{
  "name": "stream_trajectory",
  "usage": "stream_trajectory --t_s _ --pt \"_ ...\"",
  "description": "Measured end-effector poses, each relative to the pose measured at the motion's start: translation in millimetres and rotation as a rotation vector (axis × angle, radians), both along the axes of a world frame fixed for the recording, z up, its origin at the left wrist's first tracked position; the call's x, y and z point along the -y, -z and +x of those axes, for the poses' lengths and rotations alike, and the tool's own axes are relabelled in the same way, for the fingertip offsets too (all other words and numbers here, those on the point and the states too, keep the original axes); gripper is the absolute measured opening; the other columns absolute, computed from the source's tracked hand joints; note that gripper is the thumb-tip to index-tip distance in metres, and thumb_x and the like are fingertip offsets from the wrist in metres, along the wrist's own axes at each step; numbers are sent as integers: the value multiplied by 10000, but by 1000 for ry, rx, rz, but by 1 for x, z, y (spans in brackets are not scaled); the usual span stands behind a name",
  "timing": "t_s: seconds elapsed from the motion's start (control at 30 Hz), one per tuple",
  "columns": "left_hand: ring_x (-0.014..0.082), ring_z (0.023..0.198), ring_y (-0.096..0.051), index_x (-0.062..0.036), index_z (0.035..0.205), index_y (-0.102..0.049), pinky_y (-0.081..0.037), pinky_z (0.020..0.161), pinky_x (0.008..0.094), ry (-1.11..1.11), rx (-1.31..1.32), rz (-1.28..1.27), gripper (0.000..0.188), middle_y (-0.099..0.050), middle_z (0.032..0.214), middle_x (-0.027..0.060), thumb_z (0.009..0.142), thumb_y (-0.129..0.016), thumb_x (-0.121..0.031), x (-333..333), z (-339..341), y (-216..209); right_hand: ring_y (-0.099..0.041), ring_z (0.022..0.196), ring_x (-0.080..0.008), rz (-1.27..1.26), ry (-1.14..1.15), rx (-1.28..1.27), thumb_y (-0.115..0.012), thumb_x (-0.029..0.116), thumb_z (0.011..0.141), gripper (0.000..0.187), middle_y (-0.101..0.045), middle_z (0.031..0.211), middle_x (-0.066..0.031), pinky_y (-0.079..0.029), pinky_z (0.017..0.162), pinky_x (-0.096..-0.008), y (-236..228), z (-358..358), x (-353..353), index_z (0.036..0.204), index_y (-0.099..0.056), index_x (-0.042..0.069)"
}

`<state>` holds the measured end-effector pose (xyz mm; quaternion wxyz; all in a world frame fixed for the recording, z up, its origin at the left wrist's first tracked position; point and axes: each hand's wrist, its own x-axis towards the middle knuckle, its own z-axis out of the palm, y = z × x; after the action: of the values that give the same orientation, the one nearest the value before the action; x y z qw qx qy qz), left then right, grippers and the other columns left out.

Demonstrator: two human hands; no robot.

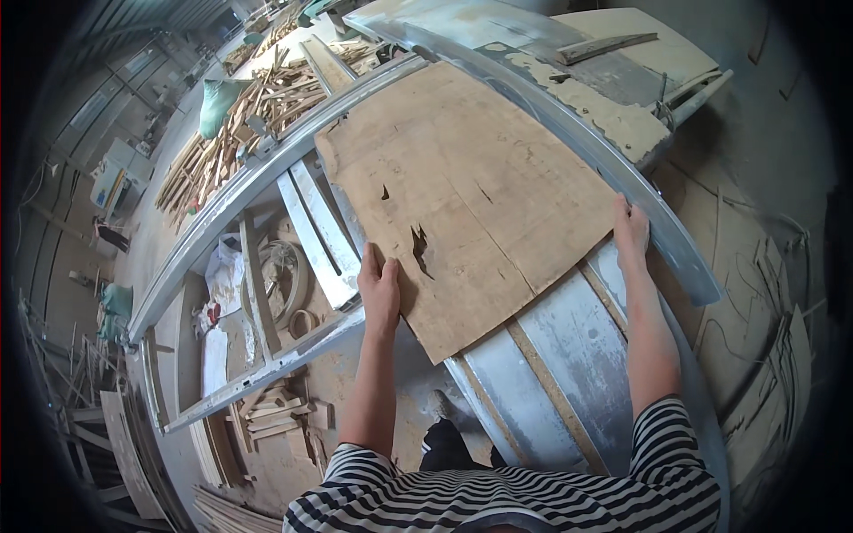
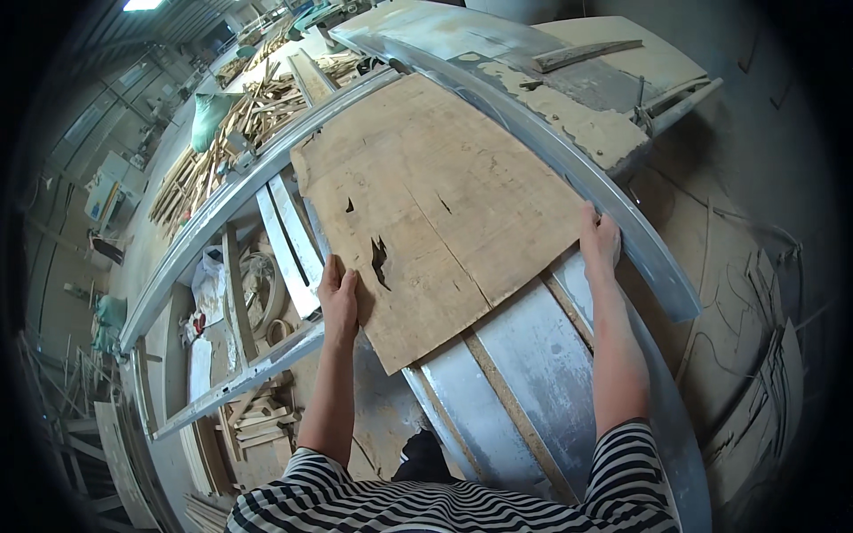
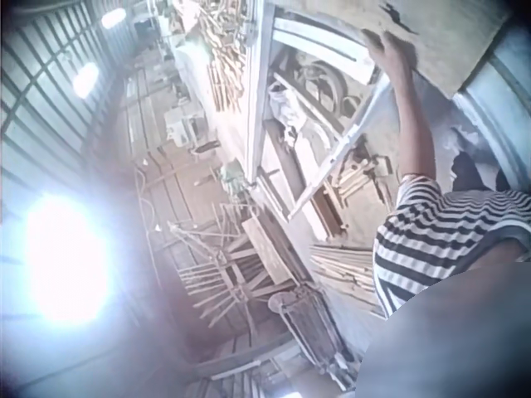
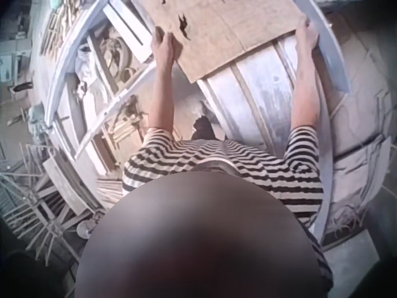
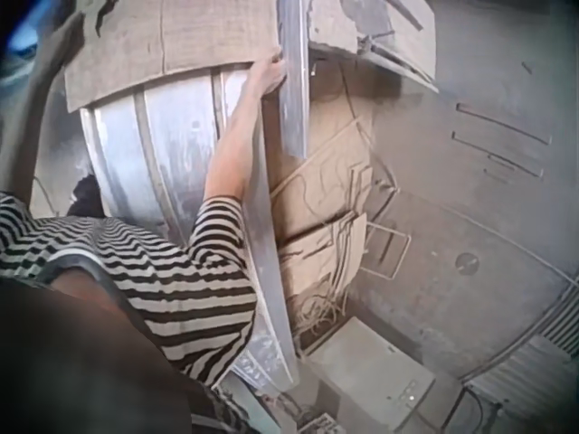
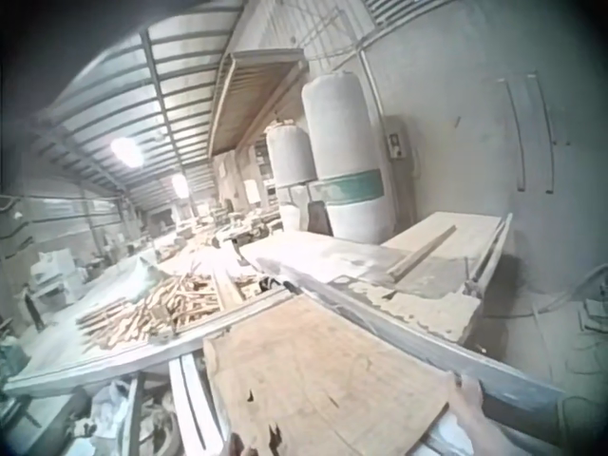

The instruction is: Operating a sliding table saw to trim and cut wooden panels in a factory.

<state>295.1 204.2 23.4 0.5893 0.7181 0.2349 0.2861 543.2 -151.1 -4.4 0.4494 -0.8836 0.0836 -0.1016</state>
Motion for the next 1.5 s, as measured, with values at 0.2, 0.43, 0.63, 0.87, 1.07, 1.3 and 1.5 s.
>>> stream_trajectory --t_s 0.2,0.43,0.63,0.87,1.07,1.3,1.5 --pt "175 1142 -558 120 1439 -361 -431 970 273 -101 42 -67 573 -569 1318 160 908 -523 -19 4 -1 -5 -619 867 -327 -9 31 62 -532 502 951 597 -652 884 -239 -454 795 -431 -1 -4 -1 897 -633 -84" --pt "223 1376 -424 106 1495 -260 -331 1118 301 -55 10 -121 639 -358 1546 203 930 -537 -2 6 -4 -10 -619 863 -326 -6 43 47 -539 504 948 591 -650 877 -246 -453 792 -430 0 -5 1 875 -645 -73" --pt "225 1349 -461 107 1480 -303 -350 1108 310 -135 -26 -84 620 -420 1506 205 918 -544 2 4 0 -3 -617 1047 -404 -75 51 -61 -479 506 969 600 -655 1065 -284 -450 890 -467 -13 -10 -2 1020 -648 -67" --pt "135 1153 -550 109 1440 -384 -403 978 237 -52 61 -76 569 -567 1330 96 895 -528 34 -1 4 -5 -461 1297 -425 -35 -67 -101 -304 533 1015 674 -504 1374 -298 -344 1085 -476 -16 -13 -5 1345 -522 -13" --pt "103 969 -540 90 1222 -526 -405 870 214 -44 97 -46 349 -583 1069 25 877 -513 40 2 5 -6 -492 1252 -431 -118 -41 -117 -299 543 1016 656 -540 1332 -276 -380 1050 -500 -14 -11 -4 1277 -552 -3" --pt "101 837 -459 38 1069 -536 -385 787 211 -28 90 8 178 -499 909 8 899 -498 9 -4 3 2 -616 1092 -321 -232 -539 911 -511 255 942 248 -679 1068 -136 -460 944 -460 -22 -97 -49 985 -674 73" --pt "220 892 -624 52 1119 -626 -528 810 340 -611 55 640 297 -669 965 111 1047 -459 -182 -65 -87 39 -677 1030 -297 -226 -745 870 -552 217 882 205 -724 1034 -101 -489 912 -431 -30 -112 -78 893 -728 113"
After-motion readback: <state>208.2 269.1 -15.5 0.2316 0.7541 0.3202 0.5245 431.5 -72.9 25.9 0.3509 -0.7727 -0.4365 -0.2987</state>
